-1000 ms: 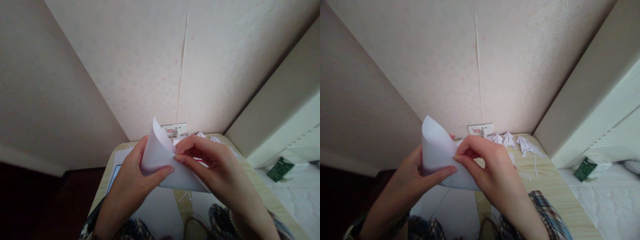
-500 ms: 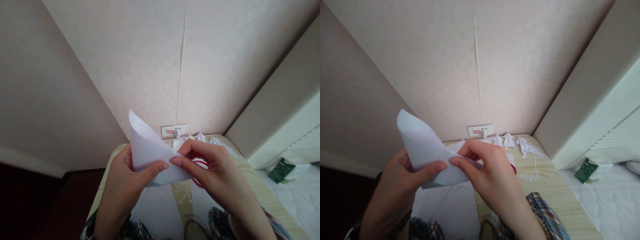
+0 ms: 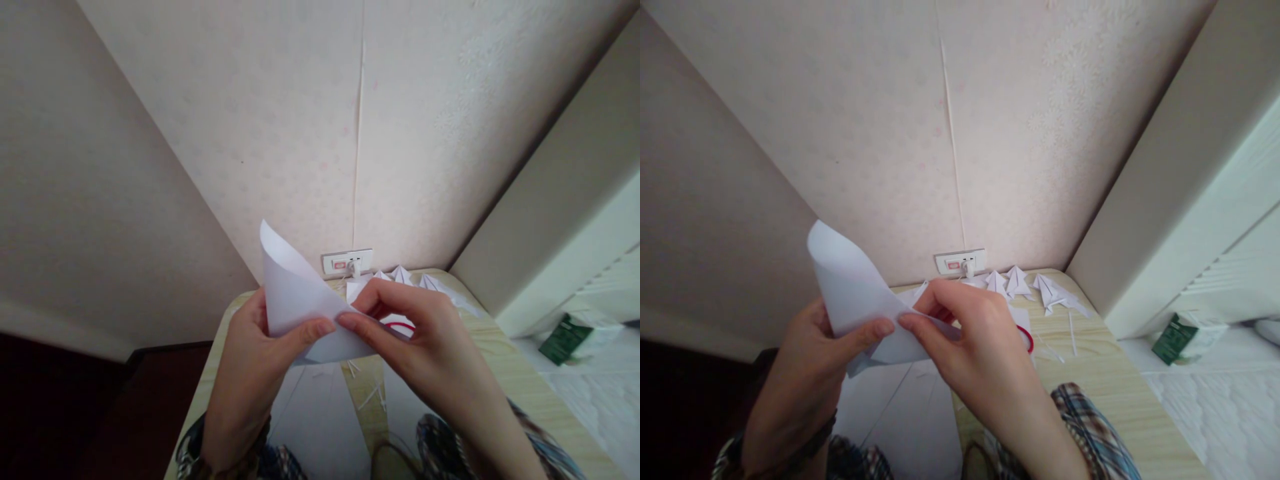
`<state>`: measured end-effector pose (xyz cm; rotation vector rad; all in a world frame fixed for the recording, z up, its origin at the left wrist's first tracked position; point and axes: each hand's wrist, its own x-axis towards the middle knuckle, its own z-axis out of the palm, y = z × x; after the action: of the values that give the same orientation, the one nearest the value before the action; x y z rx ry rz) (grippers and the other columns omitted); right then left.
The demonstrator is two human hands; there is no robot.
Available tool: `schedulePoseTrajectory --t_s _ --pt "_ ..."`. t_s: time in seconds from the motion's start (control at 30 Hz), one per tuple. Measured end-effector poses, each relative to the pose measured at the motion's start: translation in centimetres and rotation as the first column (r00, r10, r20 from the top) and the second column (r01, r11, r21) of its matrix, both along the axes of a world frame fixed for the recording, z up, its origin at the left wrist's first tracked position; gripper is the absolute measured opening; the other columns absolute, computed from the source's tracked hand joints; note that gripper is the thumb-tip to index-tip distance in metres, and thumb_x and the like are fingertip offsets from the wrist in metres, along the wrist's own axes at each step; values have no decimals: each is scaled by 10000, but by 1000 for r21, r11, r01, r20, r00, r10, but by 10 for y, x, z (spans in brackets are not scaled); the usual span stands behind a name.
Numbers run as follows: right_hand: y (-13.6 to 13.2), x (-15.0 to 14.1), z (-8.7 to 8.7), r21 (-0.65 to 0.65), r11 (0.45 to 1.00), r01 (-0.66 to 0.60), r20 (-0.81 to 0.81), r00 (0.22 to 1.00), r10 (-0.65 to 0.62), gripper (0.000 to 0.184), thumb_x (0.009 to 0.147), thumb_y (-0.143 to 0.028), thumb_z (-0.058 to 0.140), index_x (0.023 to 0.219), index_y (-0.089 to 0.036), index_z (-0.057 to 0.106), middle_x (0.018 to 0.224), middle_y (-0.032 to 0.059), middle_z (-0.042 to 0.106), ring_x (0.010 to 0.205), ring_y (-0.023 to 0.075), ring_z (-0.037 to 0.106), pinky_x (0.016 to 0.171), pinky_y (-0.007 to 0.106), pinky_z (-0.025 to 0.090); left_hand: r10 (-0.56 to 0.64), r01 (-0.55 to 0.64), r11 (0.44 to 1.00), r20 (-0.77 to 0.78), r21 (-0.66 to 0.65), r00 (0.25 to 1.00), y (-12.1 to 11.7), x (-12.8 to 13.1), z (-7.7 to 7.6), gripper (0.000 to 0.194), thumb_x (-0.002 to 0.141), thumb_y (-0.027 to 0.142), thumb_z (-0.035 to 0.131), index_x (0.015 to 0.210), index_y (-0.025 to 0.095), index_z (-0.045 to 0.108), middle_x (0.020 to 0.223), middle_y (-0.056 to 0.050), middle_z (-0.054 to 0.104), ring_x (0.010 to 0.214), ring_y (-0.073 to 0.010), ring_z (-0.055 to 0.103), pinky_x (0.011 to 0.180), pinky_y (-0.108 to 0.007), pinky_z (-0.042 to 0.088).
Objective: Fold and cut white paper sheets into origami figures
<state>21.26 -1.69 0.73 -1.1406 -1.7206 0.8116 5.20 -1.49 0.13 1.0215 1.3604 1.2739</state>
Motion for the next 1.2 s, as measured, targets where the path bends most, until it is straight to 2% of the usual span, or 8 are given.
schedulePoseTrajectory --t_s 0.23,0.47,0.7,0.97,1.1,1.2 --pt "2 0 -1 -15 1000 3 -53 999 -4 255 860 -234 665 618 -190 597 547 -60 545 520 89 485 493 191 384 33 -32 999 -58 30 998 -2 1 -1 405 507 250 895 840 148 688 711 2 742 625 -178 682 544 -234 534" --pt "3 -2 -2 0 1000 9 -37 999 -9 268 871 -225 652 615 -186 586 573 -48 582 539 89 515 491 187 384 7 -6 1000 -68 7 998 -2 -2 -4 409 543 261 874 882 126 690 750 -30 756 657 -201 686 582 -274 548" --pt "2 -1 -1 8 1000 2 -21 1000 -1 281 855 -219 665 589 -189 579 526 -60 538 493 82 483 454 182 362 13 -13 1000 -49 -4 999 -4 3 2 362 522 316 889 784 159 694 668 -8 720 618 -208 672 517 -262 519" --pt "3 -2 0 -18 999 -27 -57 998 26 227 854 -241 673 636 -188 638 555 -42 611 505 90 526 432 177 369 -2 2 1000 -74 -2 997 -5 4 6 328 537 330 880 761 174 698 634 16 690 622 -196 661 519 -250 504" --pt "1 -3 1 -29 999 -39 -86 996 36 232 884 -244 621 658 -194 636 545 -45 577 426 79 466 359 180 327 -38 38 999 -84 -4 996 -6 5 6 341 558 313 863 823 178 695 685 7 702 688 -214 678 551 -256 515" --pt "1 -3 1 -6 1000 -2 -76 997 1 251 888 -236 595 644 -198 630 538 -37 565 415 84 452 339 182 316 -105 107 994 -63 17 992 -7 1 6 395 577 289 843 924 185 686 784 -15 732 736 -233 687 578 -275 532"
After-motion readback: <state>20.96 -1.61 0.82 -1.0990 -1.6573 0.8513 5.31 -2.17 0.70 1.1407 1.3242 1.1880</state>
